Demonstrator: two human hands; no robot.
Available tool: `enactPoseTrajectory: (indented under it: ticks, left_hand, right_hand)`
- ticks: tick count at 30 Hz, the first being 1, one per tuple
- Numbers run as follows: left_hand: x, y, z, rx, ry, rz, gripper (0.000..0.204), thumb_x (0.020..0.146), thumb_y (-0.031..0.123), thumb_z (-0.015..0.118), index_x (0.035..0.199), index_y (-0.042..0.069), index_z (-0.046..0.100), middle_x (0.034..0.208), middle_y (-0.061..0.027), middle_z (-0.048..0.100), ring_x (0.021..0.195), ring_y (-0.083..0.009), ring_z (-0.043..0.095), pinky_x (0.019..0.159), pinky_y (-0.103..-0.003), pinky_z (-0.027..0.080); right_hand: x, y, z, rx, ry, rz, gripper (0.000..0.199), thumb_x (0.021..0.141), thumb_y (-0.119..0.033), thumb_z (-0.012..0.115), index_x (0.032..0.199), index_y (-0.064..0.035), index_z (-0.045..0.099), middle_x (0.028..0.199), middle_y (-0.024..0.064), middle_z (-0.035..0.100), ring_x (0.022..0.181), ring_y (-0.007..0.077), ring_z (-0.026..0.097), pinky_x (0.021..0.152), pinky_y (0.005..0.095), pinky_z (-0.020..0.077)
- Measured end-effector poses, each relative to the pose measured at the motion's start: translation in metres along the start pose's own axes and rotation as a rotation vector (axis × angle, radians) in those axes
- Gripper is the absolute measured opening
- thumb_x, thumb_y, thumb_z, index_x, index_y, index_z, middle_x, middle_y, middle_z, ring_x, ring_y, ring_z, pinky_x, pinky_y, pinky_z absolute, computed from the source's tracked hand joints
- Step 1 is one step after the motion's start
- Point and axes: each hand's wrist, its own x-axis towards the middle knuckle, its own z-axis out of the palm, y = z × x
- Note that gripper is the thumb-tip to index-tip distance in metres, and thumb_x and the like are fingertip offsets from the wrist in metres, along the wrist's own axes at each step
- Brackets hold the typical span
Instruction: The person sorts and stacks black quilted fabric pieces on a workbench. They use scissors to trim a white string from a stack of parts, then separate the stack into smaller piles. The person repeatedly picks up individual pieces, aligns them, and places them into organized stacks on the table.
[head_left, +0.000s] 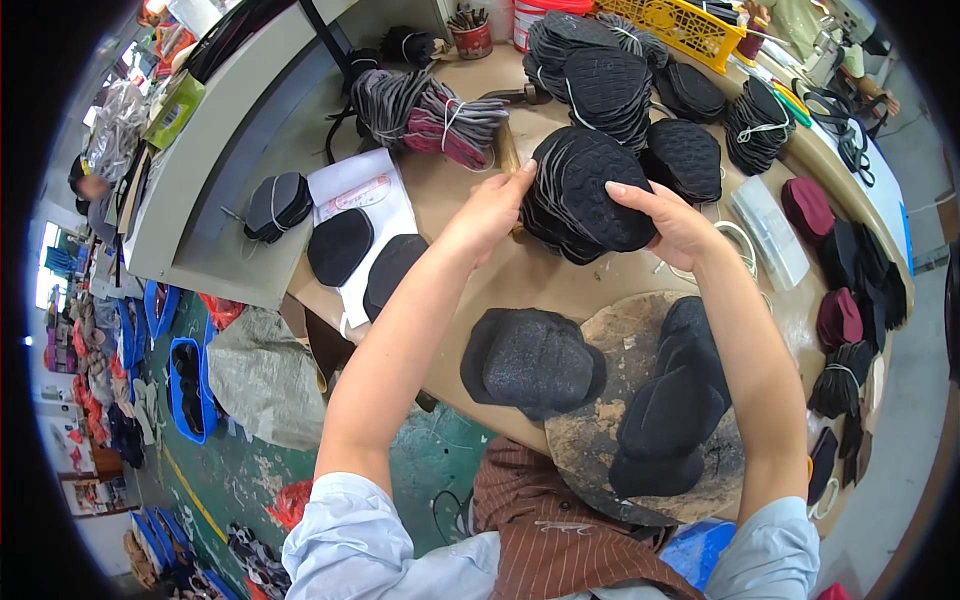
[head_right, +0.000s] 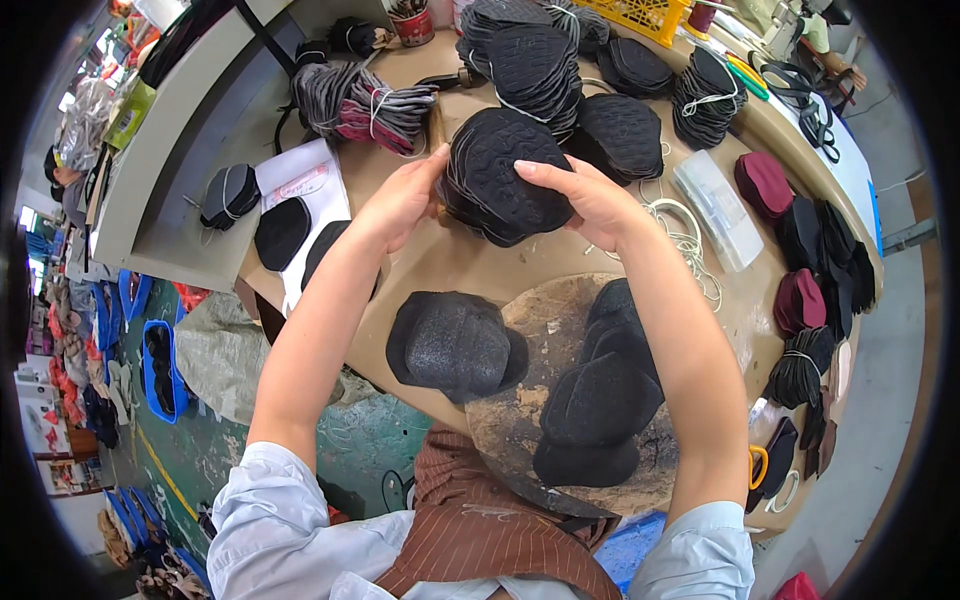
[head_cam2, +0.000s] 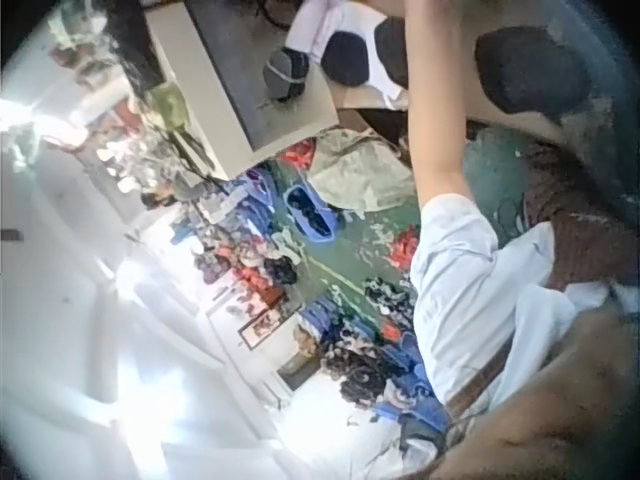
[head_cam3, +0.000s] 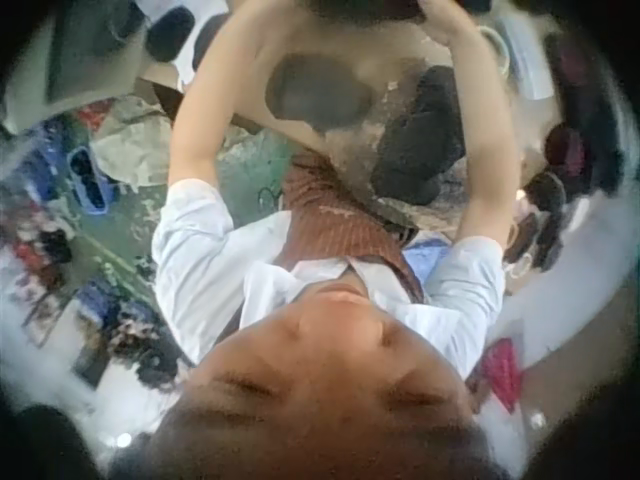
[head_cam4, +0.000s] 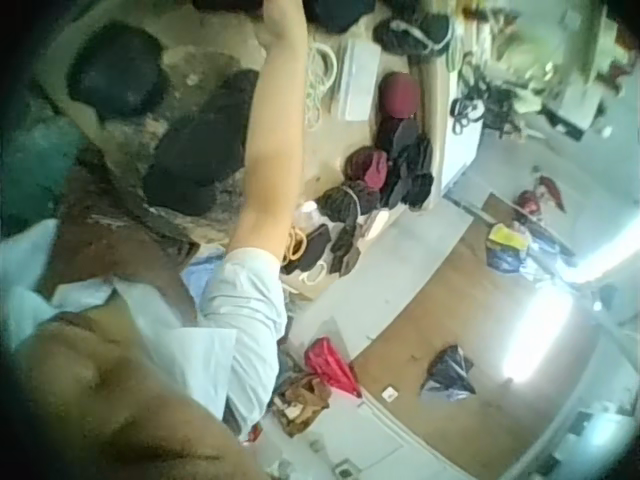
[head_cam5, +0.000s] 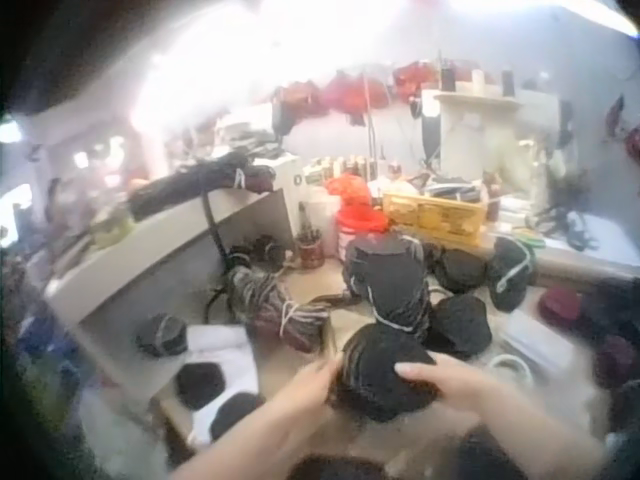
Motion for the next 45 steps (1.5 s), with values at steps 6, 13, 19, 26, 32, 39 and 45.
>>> enactPoseTrajectory:
  ticks: [6,13,19,26,32,39,45]
  left_hand:
    - [-0.004,-0.001,0.01,-0.028,0.184,0.003,0.059,0.098,0.048,0.038,0.129,-0.001,0.05,0.129,-0.0122,0.055,0.116,-0.0219,0.051,0.1,-0.034,0.035]
    - [-0.06,0.028,0.014,-0.402,-0.044,0.08,0.066,0.098,0.049,0.039,0.132,-0.007,0.042,0.132,-0.0164,0.051,0.121,-0.0217,0.048,0.103,-0.035,0.035]
    - [-0.11,0.05,0.017,-0.438,-0.249,0.082,0.056,0.093,0.039,0.057,0.13,0.0,0.041,0.115,-0.0078,0.059,0.1,-0.0159,0.061,0.082,-0.03,0.051]
    - [-0.139,0.055,0.047,-0.606,-0.485,-0.021,0.056,0.091,0.02,0.063,0.136,0.002,0.035,0.124,-0.0093,0.056,0.109,-0.0183,0.059,0.091,-0.035,0.051]
    - [-0.143,0.055,0.101,-0.658,-0.614,0.024,0.065,0.087,0.011,0.065,0.141,0.002,0.03,0.126,-0.0102,0.055,0.111,-0.018,0.057,0.094,-0.032,0.047]
    - [-0.121,0.04,0.197,-0.072,-0.194,0.464,0.052,0.084,0.008,0.053,0.132,-0.005,0.037,0.116,-0.0171,0.058,0.102,-0.0195,0.059,0.09,-0.031,0.046]
    - [-0.073,0.053,0.285,-0.213,-0.165,0.559,0.053,0.081,0.017,0.054,0.124,-0.009,0.039,0.11,-0.0296,0.056,0.105,-0.0348,0.057,0.093,-0.037,0.043]
  right_hand:
    - [-0.002,0.008,0.011,0.333,-0.09,0.068,0.054,0.08,-0.038,0.072,0.122,-0.0092,0.056,0.116,0.005,0.062,0.106,0.0151,0.058,0.095,0.0362,0.0422]
    - [-0.027,0.01,0.035,0.404,-0.178,0.073,0.055,0.083,-0.041,0.065,0.125,-0.0074,0.053,0.116,0.0104,0.063,0.104,0.0225,0.061,0.09,0.0417,0.0462]
    - [-0.062,0.007,0.016,0.502,-0.359,0.04,0.05,0.089,-0.035,0.059,0.128,-0.0047,0.05,0.119,0.0118,0.062,0.101,0.024,0.064,0.087,0.0436,0.0506]
    - [-0.121,0.018,-0.015,0.676,-0.441,-0.028,0.046,0.096,-0.029,0.048,0.131,0.0003,0.046,0.122,0.0169,0.059,0.107,0.0273,0.062,0.094,0.0437,0.0491]
    - [-0.183,0.042,-0.045,0.665,-0.202,-0.216,0.053,0.093,-0.029,0.051,0.134,0.0022,0.041,0.127,0.0191,0.055,0.113,0.0293,0.058,0.097,0.0442,0.0475]
    - [-0.247,0.032,-0.037,0.327,0.289,-0.281,0.055,0.08,-0.014,0.068,0.127,0.0046,0.046,0.118,0.0144,0.059,0.105,0.0238,0.061,0.092,0.0379,0.0492]
    - [-0.293,0.062,-0.082,0.032,0.73,-0.652,0.053,0.082,-0.004,0.062,0.131,0.0025,0.043,0.12,0.0107,0.058,0.112,0.0226,0.056,0.101,0.0375,0.0408]
